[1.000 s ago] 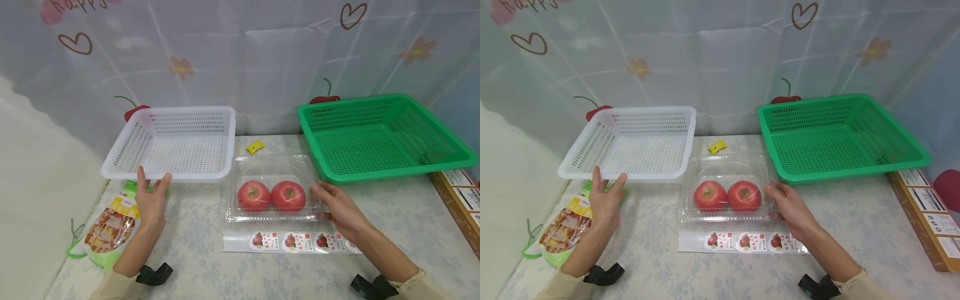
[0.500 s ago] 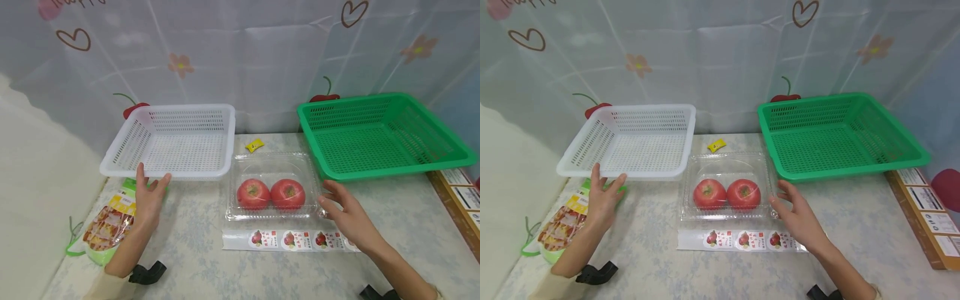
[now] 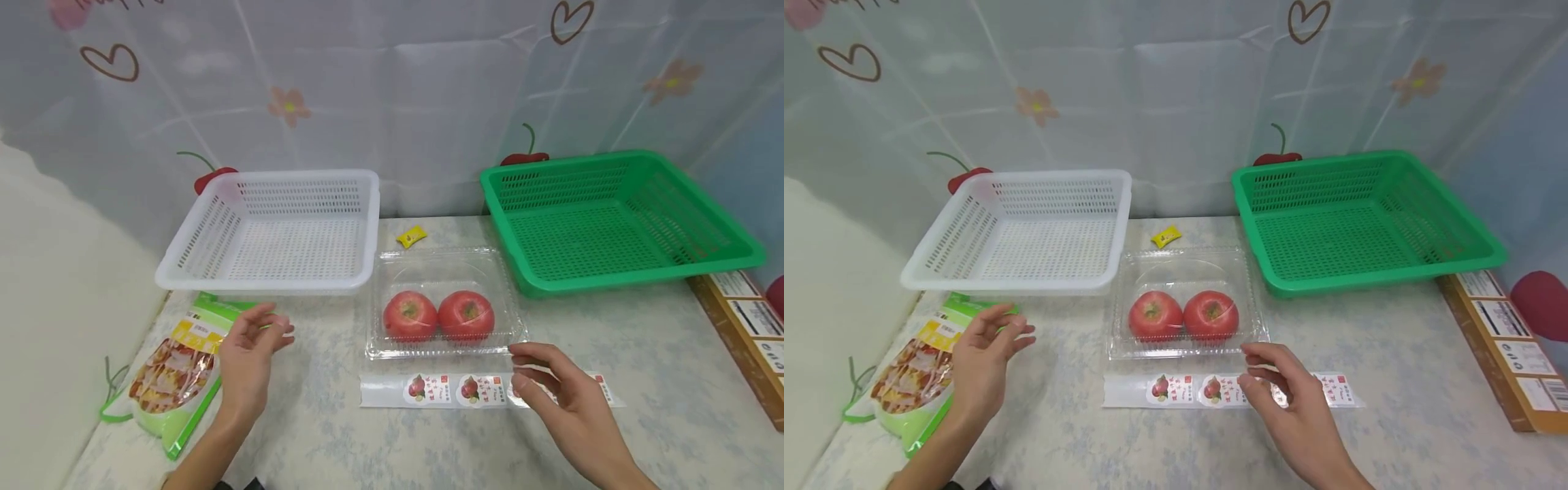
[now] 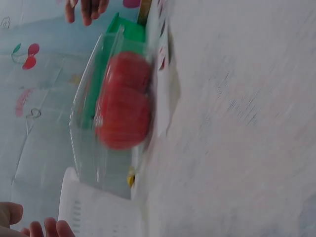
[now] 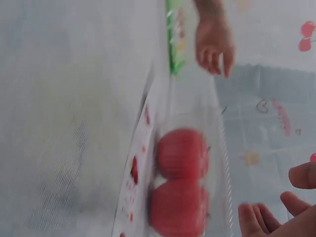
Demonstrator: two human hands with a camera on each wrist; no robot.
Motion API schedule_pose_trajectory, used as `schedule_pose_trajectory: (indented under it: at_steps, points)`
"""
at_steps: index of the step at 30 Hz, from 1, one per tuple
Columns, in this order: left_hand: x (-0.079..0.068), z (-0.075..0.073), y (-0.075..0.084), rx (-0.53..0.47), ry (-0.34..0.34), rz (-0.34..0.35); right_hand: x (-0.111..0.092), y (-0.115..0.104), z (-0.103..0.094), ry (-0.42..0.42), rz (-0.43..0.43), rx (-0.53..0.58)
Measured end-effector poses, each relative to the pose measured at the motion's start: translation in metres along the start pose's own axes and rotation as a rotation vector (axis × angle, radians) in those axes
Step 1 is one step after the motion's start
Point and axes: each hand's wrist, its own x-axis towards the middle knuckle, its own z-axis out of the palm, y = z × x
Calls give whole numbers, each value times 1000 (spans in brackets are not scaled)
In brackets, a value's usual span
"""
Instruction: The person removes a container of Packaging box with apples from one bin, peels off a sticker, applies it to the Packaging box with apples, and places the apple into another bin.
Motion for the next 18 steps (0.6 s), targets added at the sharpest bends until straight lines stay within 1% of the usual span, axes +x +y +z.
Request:
schedule_pose_trajectory:
  at_steps: [2, 3, 4, 5, 8, 10, 11, 13, 15, 17, 18]
  points:
    - [-13, 6, -3, 40, -76, 18, -2, -2, 5, -44, 32, 123]
    - [-19, 8, -4, 75, -120, 17, -2, -2, 7, -72, 53, 159]
    - [-25, 11, -4, 100, -162, 14, -2, -1, 11, -100, 56, 181]
    - [-30, 14, -4, 128, -206, 2, -2, 0, 14, -128, 61, 185]
    - [-41, 21, -6, 207, -331, -55, -1, 4, 26, -219, 65, 119]
    - [-47, 23, -10, 293, -428, -89, 0, 9, 33, -283, 47, 54]
    - [-49, 24, -12, 349, -480, -93, 2, 11, 37, -309, 23, 22]
    - [-53, 25, -17, 480, -593, -80, 6, 17, 44, -349, -34, -36]
    - [-55, 24, -21, 597, -708, -54, 12, 24, 50, -370, -63, -62]
    - [-57, 24, -24, 674, -794, -20, 18, 29, 55, -390, -47, -51]
    - [-57, 23, -25, 697, -825, -11, 21, 32, 57, -402, -26, -40]
